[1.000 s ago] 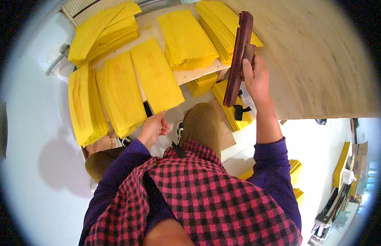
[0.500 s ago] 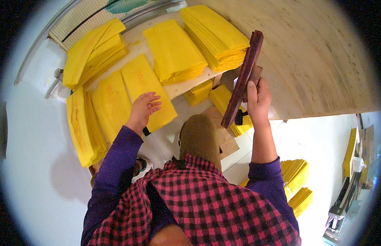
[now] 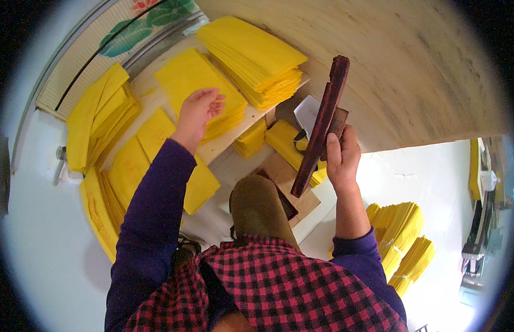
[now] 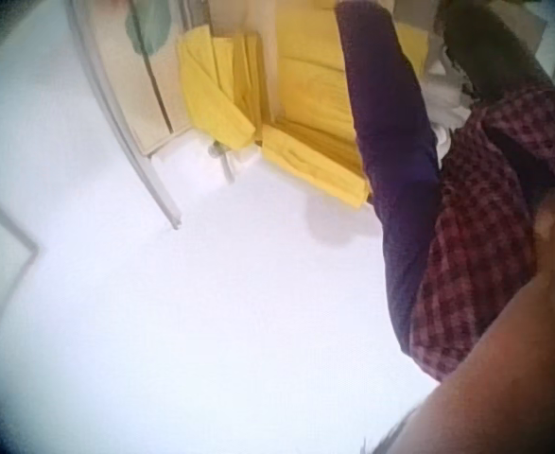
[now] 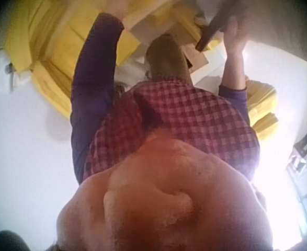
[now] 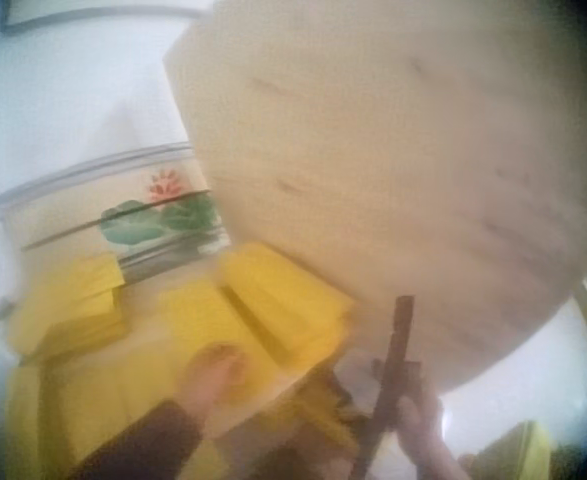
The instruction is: The person repeatedly picks up yellow rectangular sheets from a table, uses a dark wooden block to press or align them, and stacks them into neat piles. The person then gathers the stacks and places them into a plastic bag.
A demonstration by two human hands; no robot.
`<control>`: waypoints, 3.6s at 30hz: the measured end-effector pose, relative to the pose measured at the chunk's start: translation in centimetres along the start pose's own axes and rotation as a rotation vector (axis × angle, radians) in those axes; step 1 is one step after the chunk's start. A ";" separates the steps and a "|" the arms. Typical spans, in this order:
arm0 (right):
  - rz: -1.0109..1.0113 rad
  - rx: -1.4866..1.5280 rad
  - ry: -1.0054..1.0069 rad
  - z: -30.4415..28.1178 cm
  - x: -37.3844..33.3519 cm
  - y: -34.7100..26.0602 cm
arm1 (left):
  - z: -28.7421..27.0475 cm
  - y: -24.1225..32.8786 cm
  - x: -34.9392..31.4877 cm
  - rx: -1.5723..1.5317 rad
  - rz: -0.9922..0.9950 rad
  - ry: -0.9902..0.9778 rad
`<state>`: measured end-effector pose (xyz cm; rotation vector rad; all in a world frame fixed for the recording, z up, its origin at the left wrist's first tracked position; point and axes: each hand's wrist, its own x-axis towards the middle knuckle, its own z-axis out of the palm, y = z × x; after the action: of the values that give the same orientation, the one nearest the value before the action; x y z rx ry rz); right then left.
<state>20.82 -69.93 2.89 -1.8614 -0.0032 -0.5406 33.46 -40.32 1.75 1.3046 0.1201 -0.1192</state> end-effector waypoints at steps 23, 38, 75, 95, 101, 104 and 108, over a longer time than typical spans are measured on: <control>0.090 0.084 0.027 -2.9 -1.5 2.3 | 11.3 0.1 13.1 0.033 -0.247 0.084; 0.130 0.160 0.005 -3.3 -1.8 1.1 | 1.9 0.9 12.6 -0.323 -0.132 0.183; 0.054 0.164 -0.132 1.4 -0.7 -1.0 | -0.2 -2.4 13.3 0.311 -0.283 0.201; -0.005 0.211 -0.111 0.7 -1.1 -2.6 | 0.1 0.9 7.7 0.169 0.060 0.371; -0.162 0.138 -0.057 0.3 -1.4 -4.0 | -2.5 4.3 -1.9 -0.060 0.309 0.129; -0.142 0.304 -0.079 0.8 -1.8 -4.9 | -5.4 6.3 -6.2 -0.075 0.405 0.098; -0.209 0.239 -0.111 1.5 -2.1 -6.6 | -10.0 7.0 -11.2 -0.079 0.439 0.165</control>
<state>17.72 -65.64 7.64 -1.6633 -0.3266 -0.5539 23.29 -28.59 7.54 1.2326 -0.0227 0.3645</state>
